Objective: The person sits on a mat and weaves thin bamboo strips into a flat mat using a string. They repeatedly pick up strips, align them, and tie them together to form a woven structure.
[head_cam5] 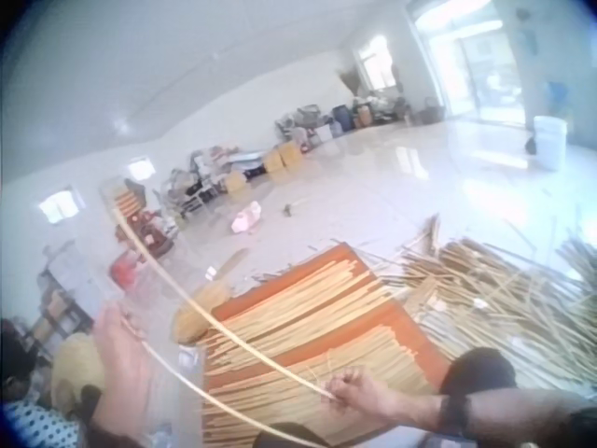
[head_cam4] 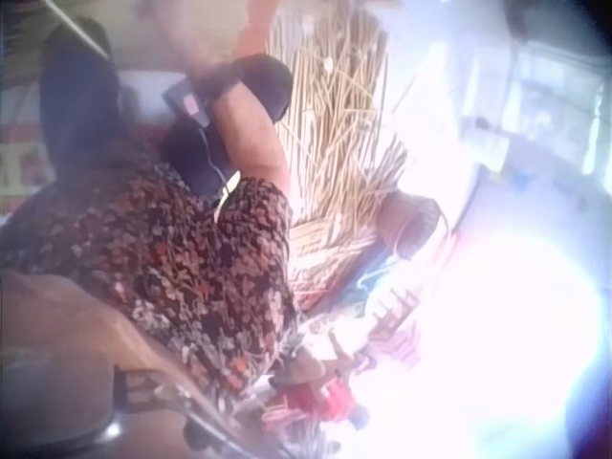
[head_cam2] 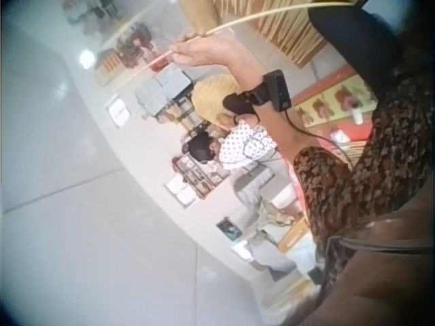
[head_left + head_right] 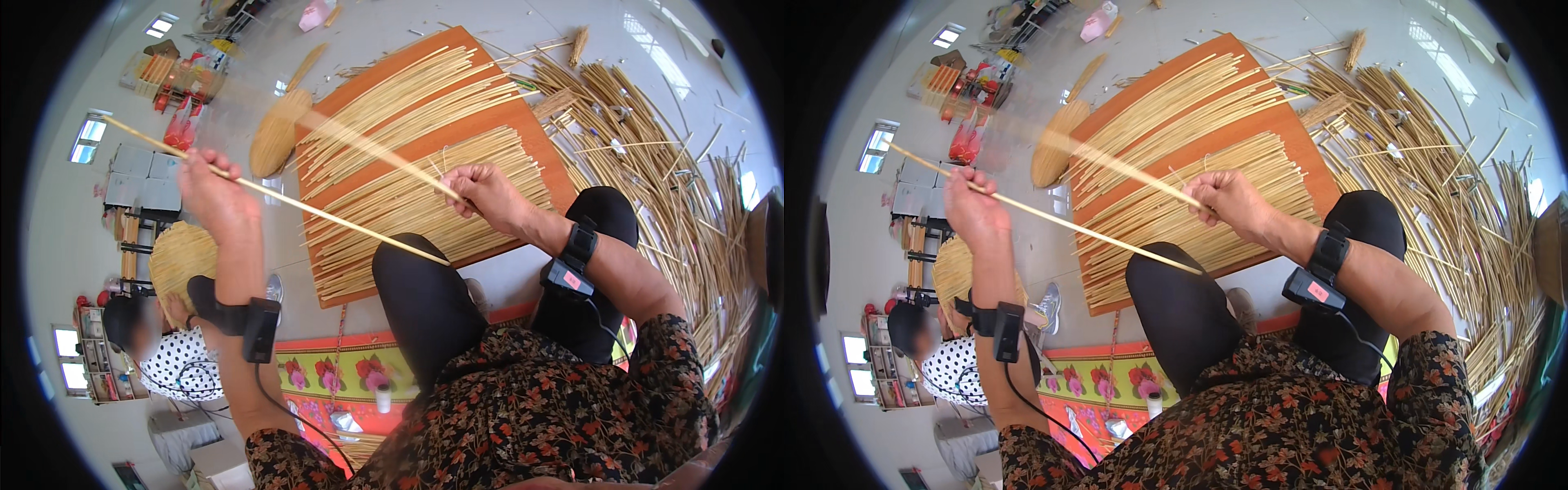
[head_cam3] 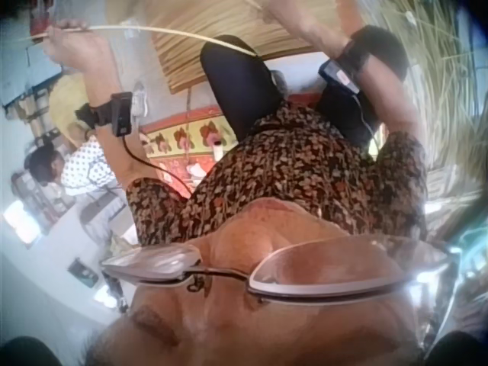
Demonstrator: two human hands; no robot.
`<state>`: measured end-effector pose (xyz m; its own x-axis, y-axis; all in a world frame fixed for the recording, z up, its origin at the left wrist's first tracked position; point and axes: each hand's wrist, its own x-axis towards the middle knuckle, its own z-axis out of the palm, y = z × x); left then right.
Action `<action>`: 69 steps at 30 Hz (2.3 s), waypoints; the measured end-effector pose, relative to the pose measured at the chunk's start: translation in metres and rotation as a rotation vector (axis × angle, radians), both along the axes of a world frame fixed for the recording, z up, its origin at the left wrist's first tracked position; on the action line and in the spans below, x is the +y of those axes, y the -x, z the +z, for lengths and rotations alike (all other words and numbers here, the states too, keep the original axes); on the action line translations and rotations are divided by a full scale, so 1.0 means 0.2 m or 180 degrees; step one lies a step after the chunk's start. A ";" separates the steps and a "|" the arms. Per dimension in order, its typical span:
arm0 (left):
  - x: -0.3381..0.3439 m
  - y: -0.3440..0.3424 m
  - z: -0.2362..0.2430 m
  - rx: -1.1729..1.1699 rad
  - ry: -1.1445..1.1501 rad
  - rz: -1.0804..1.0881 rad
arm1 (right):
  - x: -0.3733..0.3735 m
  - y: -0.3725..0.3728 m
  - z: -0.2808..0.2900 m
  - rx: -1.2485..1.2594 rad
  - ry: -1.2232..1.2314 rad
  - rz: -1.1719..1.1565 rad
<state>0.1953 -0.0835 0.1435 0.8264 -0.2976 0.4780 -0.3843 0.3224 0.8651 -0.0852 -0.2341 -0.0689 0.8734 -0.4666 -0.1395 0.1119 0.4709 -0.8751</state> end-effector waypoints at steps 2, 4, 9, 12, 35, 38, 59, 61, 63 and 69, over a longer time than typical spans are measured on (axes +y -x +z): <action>-0.01 -0.04 0.05 -0.0104 -0.0007 0.0110 | -0.05 0.01 -0.02 0.0059 -0.0297 -0.0263; 0.02 0.01 0.13 -0.0329 0.0063 0.0081 | -0.06 0.01 0.03 0.0349 -0.0315 -0.0497; -0.06 0.57 0.21 -0.1173 0.0177 -0.0809 | -0.09 0.02 0.01 0.0988 0.0290 -0.0623; -0.18 0.80 0.23 -0.1941 -0.0020 -0.1199 | -0.05 0.01 0.05 0.0997 0.0620 -0.0298; 0.01 0.47 -0.30 -0.3946 -0.3959 -0.1349 | -0.23 0.12 -0.01 0.0790 0.1320 -0.1039; 0.39 0.25 -0.18 -0.2893 -0.4665 -0.0886 | -0.32 0.10 0.03 0.0790 0.1294 -0.1476; 0.79 0.45 -0.72 0.0016 -0.3265 -0.1583 | -0.05 0.04 0.05 -0.0441 0.0011 0.0346; 0.76 0.48 -0.70 0.0364 -0.3302 -0.1715 | -0.05 0.02 0.04 -0.0370 -0.0052 0.0234; 0.73 0.50 -0.68 0.0607 -0.3333 -0.1852 | -0.04 0.02 0.04 -0.0268 0.0011 0.0191; 0.65 0.54 -0.66 0.0865 -0.3473 -0.2172 | -0.04 0.02 0.06 -0.0147 0.0198 0.0194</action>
<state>0.0870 0.0460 0.0115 0.3882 -0.8156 -0.4290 -0.1968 -0.5281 0.8261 -0.0900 -0.2416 -0.0571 0.9053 -0.4188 -0.0708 0.1254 0.4229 -0.8974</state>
